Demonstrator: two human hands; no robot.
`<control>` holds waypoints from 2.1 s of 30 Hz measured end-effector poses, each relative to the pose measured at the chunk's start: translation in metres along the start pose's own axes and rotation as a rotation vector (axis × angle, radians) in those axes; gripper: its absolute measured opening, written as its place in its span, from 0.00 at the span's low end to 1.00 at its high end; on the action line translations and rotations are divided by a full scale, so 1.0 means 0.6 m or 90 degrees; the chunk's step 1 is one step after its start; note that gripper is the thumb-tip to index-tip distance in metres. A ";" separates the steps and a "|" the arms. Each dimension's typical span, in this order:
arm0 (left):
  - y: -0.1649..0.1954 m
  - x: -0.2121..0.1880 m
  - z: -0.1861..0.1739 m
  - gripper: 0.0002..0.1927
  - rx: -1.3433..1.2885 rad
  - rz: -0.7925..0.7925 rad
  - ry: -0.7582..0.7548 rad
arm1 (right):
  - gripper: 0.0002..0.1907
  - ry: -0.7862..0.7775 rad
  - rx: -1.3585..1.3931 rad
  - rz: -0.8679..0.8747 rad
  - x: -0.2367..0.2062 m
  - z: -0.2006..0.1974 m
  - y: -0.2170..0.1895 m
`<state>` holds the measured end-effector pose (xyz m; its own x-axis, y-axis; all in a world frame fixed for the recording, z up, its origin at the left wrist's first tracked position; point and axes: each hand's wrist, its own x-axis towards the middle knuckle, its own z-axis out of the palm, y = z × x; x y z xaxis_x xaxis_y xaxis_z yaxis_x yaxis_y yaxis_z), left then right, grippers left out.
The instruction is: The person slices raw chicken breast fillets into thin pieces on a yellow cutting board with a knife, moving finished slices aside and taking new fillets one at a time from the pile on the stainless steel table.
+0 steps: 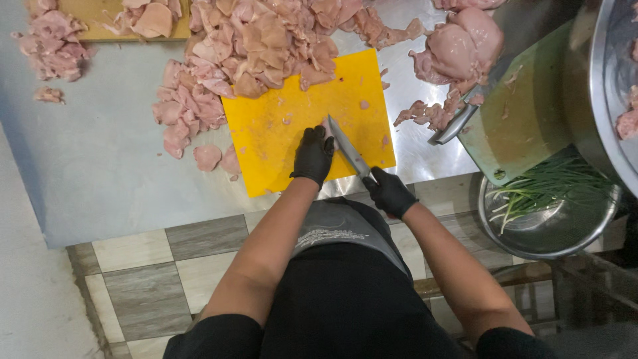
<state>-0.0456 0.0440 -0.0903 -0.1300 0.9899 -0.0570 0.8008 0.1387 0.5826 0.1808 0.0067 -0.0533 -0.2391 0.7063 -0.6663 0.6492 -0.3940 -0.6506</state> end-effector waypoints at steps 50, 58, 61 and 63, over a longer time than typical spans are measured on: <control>-0.090 -0.103 -0.061 0.19 -0.105 -0.065 0.191 | 0.17 0.175 -0.117 -0.244 -0.012 0.032 -0.012; -0.032 -0.054 -0.033 0.21 -0.002 -0.022 -0.027 | 0.13 0.138 -0.222 -0.215 -0.024 0.038 0.004; -0.034 -0.023 -0.034 0.17 -0.037 -0.081 -0.178 | 0.14 0.172 -0.137 -0.194 -0.015 0.030 0.020; -0.052 -0.005 -0.050 0.18 -0.225 -0.151 -0.239 | 0.14 0.180 -0.100 -0.155 -0.017 0.019 0.026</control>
<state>-0.0876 0.0361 -0.0839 -0.0136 0.8844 -0.4665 0.5227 0.4040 0.7507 0.1852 -0.0131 -0.0605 -0.2050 0.9106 -0.3590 0.7059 -0.1166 -0.6987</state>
